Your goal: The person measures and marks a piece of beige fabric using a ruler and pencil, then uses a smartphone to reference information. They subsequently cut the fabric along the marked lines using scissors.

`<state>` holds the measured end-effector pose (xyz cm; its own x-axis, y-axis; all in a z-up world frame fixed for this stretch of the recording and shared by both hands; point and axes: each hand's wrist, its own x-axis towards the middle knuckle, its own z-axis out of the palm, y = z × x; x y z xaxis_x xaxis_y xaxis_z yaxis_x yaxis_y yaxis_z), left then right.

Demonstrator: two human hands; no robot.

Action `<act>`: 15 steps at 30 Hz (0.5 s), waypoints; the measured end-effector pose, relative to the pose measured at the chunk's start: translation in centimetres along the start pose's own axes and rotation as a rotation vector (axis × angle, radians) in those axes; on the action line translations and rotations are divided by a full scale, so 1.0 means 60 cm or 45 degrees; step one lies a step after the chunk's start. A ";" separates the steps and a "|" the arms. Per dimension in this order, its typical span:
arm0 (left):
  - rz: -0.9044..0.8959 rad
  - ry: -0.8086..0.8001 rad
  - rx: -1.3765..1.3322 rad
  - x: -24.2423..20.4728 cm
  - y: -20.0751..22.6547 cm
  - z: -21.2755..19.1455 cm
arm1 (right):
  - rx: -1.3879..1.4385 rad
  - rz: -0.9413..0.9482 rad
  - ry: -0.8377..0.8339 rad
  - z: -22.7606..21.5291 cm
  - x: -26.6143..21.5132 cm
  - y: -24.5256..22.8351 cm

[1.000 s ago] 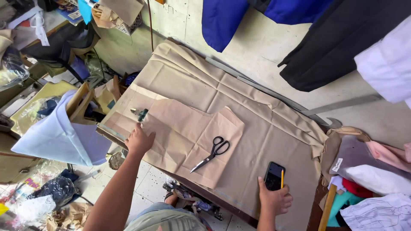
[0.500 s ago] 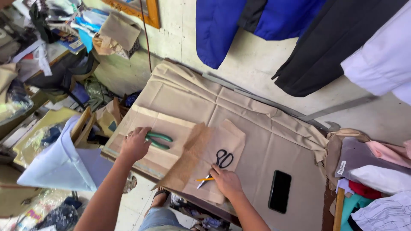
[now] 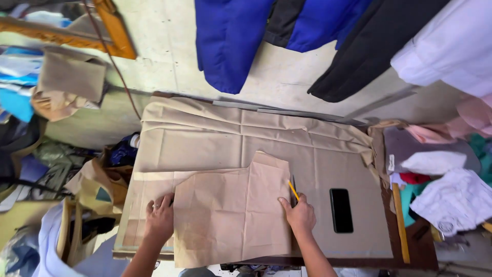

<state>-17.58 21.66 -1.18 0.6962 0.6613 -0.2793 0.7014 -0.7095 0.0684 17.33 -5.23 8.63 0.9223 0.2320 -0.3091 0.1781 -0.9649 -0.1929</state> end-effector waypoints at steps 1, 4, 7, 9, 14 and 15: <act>0.023 -0.009 0.001 0.002 0.003 -0.009 | -0.001 0.025 0.001 0.006 0.006 -0.003; 0.056 0.050 0.012 -0.001 0.001 -0.020 | 0.070 0.137 -0.039 0.031 0.032 -0.002; 0.039 0.095 -0.019 -0.002 -0.003 -0.014 | 0.266 0.027 0.168 0.022 0.100 0.024; 0.124 0.229 -0.036 -0.005 -0.001 -0.020 | 0.500 -0.106 0.700 -0.032 0.156 0.046; 0.127 0.104 0.041 -0.013 0.009 -0.029 | 1.460 -0.106 0.796 -0.250 0.150 0.010; 0.141 0.127 0.087 -0.010 0.012 -0.028 | 1.751 -0.121 0.776 -0.280 0.147 0.010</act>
<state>-17.24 21.15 0.63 0.7826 0.5968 -0.1772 0.6100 -0.7920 0.0268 31.34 -5.85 21.44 0.9849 -0.1333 0.1104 0.1107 -0.0052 -0.9938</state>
